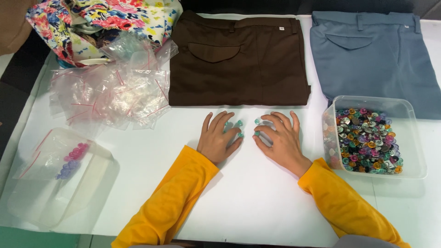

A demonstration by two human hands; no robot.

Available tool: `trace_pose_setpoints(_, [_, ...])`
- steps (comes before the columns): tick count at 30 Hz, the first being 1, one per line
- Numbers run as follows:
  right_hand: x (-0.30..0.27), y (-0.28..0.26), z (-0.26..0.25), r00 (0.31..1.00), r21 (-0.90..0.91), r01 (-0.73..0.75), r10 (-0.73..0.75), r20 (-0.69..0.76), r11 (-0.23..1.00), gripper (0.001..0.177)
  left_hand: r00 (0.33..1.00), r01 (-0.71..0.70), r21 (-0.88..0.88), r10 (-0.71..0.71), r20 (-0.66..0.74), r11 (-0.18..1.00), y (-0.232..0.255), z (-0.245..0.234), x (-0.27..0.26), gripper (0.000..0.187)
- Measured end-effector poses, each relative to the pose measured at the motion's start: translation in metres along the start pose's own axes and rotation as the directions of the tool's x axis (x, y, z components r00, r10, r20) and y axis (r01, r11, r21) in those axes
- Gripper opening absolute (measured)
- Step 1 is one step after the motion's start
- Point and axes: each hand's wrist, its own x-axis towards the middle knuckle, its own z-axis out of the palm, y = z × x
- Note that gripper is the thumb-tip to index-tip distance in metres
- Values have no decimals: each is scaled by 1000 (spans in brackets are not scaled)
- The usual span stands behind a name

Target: Sorting small colorful buttons from a container and placing them into small plastic bags

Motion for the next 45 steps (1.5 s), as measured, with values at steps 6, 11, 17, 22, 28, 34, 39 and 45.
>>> trace_pose_setpoints(6, [-5,4,-3,999,-3,-38,37,-10,999,20,999,19,7,-19,26,1000,4,9,8,20])
trace_pose_setpoints(11, [-7,15,-6,997,-12,-42,41,-60,999,21,1000,20,5,-21,22,1000,3,8,8,25])
trace_pose_setpoints(17, [-14,26,-4,997,-68,-37,33,-67,997,15,997,42,10,-43,71,999,5,5,8,27])
trace_pose_setpoints(22, [-20,28,-11,995,-50,-88,85,-44,995,14,996,55,0,-55,69,998,5,5,7,23])
trace_pose_setpoints(28, [-26,33,-13,991,-33,-131,130,-38,991,18,998,59,-3,-59,37,998,3,8,4,22])
trace_pose_setpoints(34, [-27,32,-17,981,-2,-191,191,15,982,18,996,68,-3,-68,63,998,3,8,4,24])
trace_pose_setpoints(39, [-30,35,-15,983,-8,-185,185,15,983,24,997,66,-2,-66,44,998,2,8,3,26])
trace_pose_setpoints(45, [-31,32,-16,988,25,-151,151,-25,988,34,999,50,-53,-49,5,997,4,2,2,31])
